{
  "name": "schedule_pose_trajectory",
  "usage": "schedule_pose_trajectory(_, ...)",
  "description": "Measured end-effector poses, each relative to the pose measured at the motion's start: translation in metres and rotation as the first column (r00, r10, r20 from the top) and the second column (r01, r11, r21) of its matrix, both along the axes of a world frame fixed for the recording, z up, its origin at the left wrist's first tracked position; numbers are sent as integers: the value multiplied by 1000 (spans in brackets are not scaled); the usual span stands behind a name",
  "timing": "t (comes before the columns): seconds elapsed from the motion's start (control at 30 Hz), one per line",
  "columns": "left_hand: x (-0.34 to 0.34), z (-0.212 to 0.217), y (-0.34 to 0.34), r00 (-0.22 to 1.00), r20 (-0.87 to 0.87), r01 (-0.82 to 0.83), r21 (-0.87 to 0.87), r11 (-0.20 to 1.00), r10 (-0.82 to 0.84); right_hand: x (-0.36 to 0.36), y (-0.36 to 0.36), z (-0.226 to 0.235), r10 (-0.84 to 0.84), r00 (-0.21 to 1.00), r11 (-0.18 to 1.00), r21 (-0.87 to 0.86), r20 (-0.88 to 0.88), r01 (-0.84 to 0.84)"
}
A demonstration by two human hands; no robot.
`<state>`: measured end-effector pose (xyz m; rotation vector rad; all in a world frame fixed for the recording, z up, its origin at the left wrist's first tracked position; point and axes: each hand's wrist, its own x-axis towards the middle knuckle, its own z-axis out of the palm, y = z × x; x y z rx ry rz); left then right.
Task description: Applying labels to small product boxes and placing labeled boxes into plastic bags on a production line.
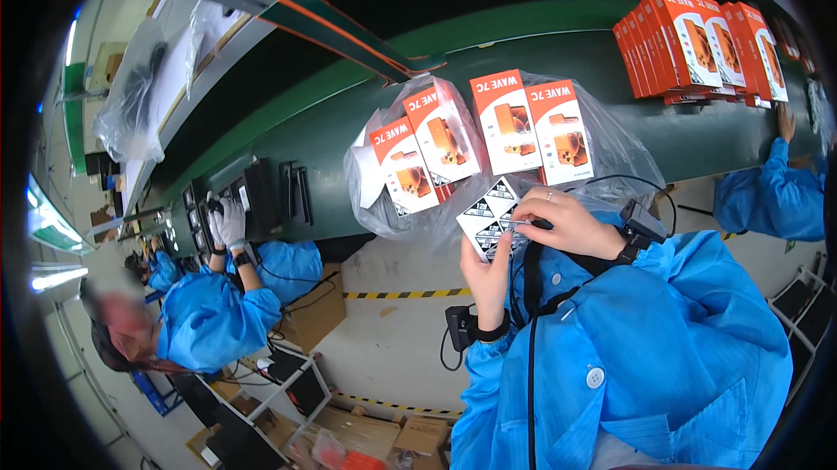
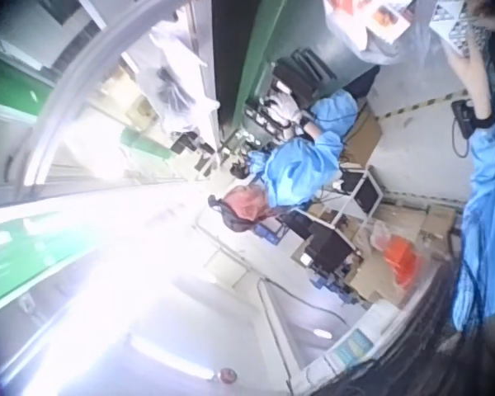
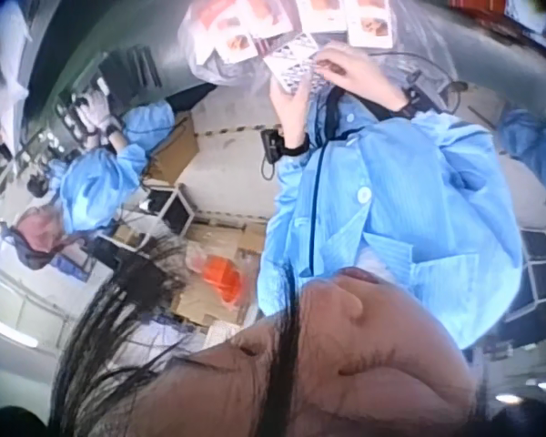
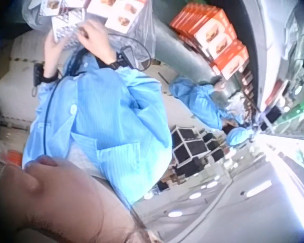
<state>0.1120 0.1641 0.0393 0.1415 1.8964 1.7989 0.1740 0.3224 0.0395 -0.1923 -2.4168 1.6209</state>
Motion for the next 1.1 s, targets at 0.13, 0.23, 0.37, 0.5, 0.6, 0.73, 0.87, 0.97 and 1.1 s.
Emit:
schedule_pose_trajectory(0.13, 9, 2, -3, 999, -15, -53, 8, 999, 53, -3, -5, 0, 43, 999, 998, 35, 32, -44)
schedule_pose_trajectory(0.23, 14, -7, -6, 993, -77, -86, 33, 996, 89, -4, -7, 5, 44, 998, 999, 25, 35, -45)
schedule_pose_trajectory(0.37, 12, -6, -6, 993, -88, -73, 14, 997, 74, -6, -4, 4, 72, 997, 996, 43, 24, -73)
schedule_pose_trajectory(0.5, 7, -10, -7, 996, -74, -45, 9, 999, 45, -12, 2, -1, 139, 989, 990, 8, 61, -139)
schedule_pose_trajectory(0.6, 3, -14, -2, 997, -74, -28, -17, 999, 27, -19, 11, -2, 170, 978, 985, -52, 119, -165)
schedule_pose_trajectory(0.73, -7, -14, 6, 994, -111, -8, -63, 998, 1, -32, 17, -5, 160, 964, 984, -113, 213, -139)
schedule_pose_trajectory(0.87, -13, -25, 18, 960, -279, -95, -278, 956, 14, -43, 13, -29, 130, 977, 990, 28, 166, -137)
schedule_pose_trajectory(0.97, -25, -39, 21, 921, -383, -234, -409, 882, 67, -54, 21, -39, 125, 966, 990, -90, 225, -108)
schedule_pose_trajectory(1.1, -31, -49, 10, 936, -340, -229, -388, 893, 92, -73, 49, -75, 40, 939, 999, -10, 341, -39)
